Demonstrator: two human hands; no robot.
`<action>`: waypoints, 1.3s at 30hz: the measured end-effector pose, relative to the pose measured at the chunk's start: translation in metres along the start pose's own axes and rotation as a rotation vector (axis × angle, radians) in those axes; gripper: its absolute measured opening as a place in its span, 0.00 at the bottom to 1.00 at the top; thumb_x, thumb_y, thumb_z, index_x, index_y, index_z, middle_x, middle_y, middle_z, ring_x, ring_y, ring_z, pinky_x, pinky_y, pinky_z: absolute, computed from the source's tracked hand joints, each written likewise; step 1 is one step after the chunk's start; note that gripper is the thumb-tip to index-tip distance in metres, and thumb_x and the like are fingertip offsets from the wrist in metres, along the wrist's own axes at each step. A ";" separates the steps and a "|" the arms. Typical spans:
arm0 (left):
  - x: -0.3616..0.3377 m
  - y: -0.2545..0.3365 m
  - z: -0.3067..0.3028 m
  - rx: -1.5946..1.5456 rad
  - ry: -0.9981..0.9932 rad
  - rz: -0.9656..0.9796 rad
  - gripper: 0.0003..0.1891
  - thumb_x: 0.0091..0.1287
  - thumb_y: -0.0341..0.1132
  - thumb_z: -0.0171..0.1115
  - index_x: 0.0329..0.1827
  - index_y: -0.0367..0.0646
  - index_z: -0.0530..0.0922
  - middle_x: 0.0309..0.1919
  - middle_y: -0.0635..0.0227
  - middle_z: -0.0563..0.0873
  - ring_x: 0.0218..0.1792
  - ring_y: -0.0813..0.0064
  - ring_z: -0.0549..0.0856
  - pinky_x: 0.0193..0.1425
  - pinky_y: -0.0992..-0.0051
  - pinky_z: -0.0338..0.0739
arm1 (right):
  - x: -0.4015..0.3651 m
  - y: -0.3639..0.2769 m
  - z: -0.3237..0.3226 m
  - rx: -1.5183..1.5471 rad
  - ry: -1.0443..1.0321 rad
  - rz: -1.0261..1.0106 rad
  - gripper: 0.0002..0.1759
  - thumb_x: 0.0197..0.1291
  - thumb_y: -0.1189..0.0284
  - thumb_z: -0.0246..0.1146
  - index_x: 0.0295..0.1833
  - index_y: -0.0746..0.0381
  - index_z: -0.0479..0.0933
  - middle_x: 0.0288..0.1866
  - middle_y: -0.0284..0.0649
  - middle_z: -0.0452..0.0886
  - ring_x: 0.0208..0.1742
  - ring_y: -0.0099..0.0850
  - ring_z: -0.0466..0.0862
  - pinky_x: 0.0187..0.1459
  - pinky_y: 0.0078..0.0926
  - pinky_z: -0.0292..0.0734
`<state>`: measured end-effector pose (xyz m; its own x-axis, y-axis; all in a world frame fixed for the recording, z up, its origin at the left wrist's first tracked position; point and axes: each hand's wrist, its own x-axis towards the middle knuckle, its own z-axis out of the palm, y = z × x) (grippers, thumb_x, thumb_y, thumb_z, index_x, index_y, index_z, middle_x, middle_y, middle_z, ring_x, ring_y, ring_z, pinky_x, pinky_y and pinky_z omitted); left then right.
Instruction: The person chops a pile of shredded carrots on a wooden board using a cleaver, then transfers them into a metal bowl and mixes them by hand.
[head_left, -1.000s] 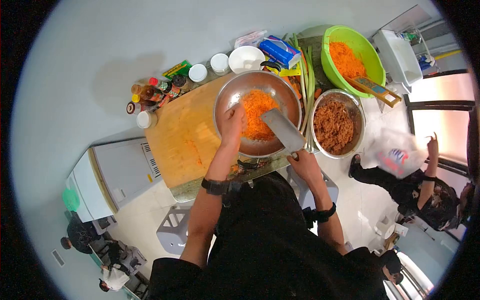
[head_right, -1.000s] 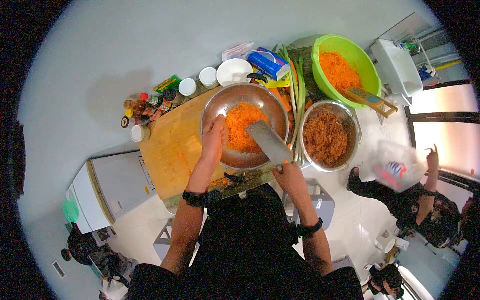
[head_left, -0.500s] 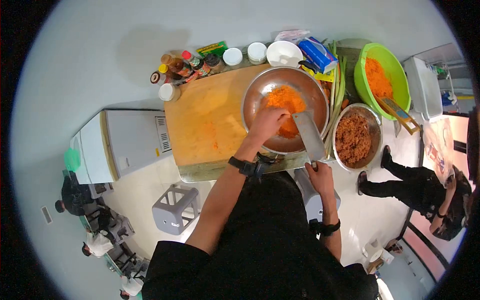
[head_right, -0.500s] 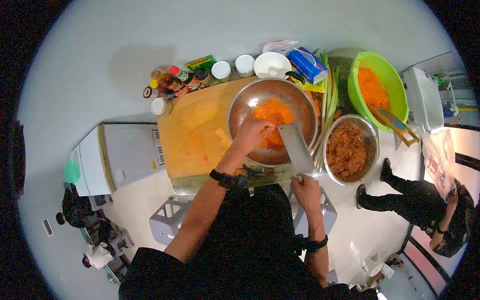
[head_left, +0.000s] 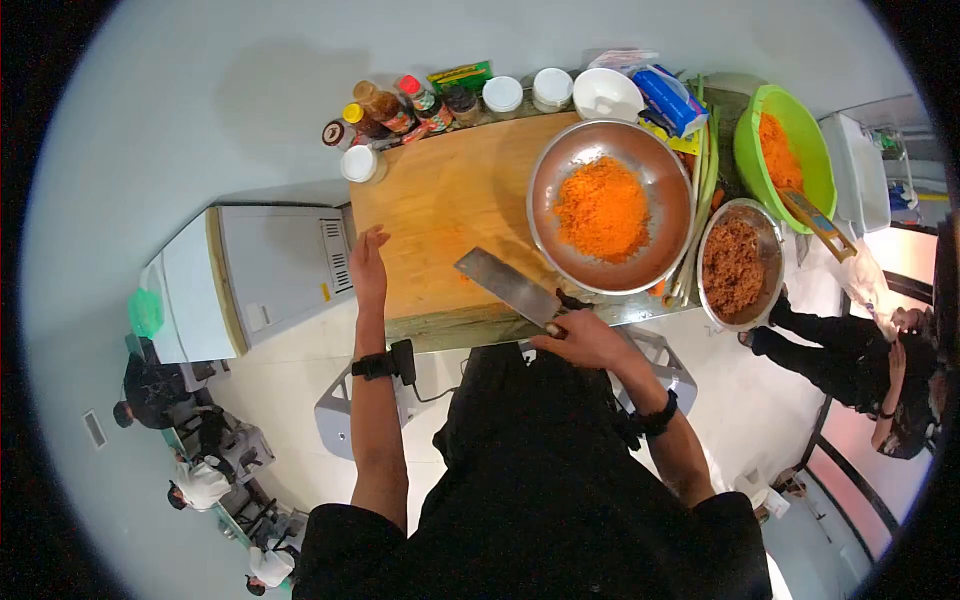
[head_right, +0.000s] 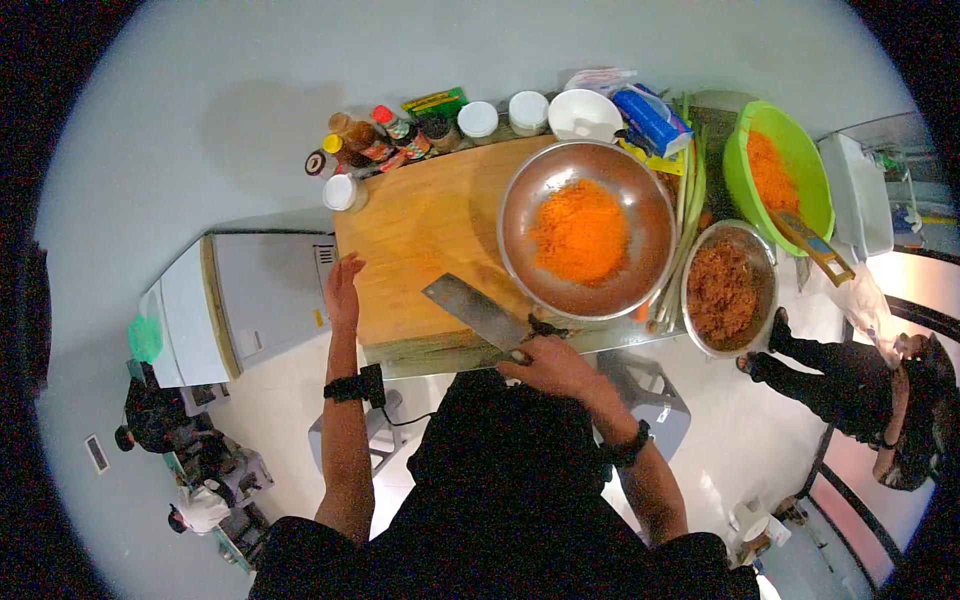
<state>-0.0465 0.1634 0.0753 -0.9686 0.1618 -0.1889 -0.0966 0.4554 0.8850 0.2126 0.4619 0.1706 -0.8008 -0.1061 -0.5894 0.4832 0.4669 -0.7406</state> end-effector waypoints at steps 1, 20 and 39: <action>0.001 -0.034 -0.012 -0.073 -0.030 0.037 0.13 0.77 0.35 0.51 0.54 0.38 0.80 0.54 0.58 0.84 0.56 0.66 0.81 0.64 0.68 0.71 | 0.017 0.004 0.021 0.025 0.016 -0.006 0.24 0.64 0.53 0.64 0.33 0.67 0.78 0.23 0.47 0.79 0.27 0.39 0.81 0.33 0.39 0.75; -0.052 -0.098 -0.086 0.153 -0.161 -0.255 0.22 0.78 0.49 0.48 0.61 0.42 0.78 0.48 0.64 0.87 0.50 0.72 0.82 0.57 0.68 0.72 | 0.155 0.067 0.082 0.408 -0.543 0.294 0.29 0.65 0.45 0.61 0.20 0.55 0.67 0.11 0.27 0.61 0.11 0.20 0.61 0.15 0.25 0.53; -0.056 -0.098 -0.085 0.049 -0.068 -0.328 0.19 0.79 0.42 0.48 0.59 0.37 0.78 0.43 0.66 0.87 0.49 0.75 0.83 0.56 0.72 0.74 | 0.232 -0.006 0.160 0.842 -0.447 0.189 0.22 0.61 0.54 0.65 0.22 0.55 0.70 0.12 0.27 0.64 0.10 0.20 0.61 0.13 0.25 0.53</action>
<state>-0.0019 0.0349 0.0353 -0.8700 0.0572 -0.4896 -0.3878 0.5339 0.7514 0.0808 0.2938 -0.0132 -0.5596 -0.4989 -0.6618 0.8243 -0.2517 -0.5072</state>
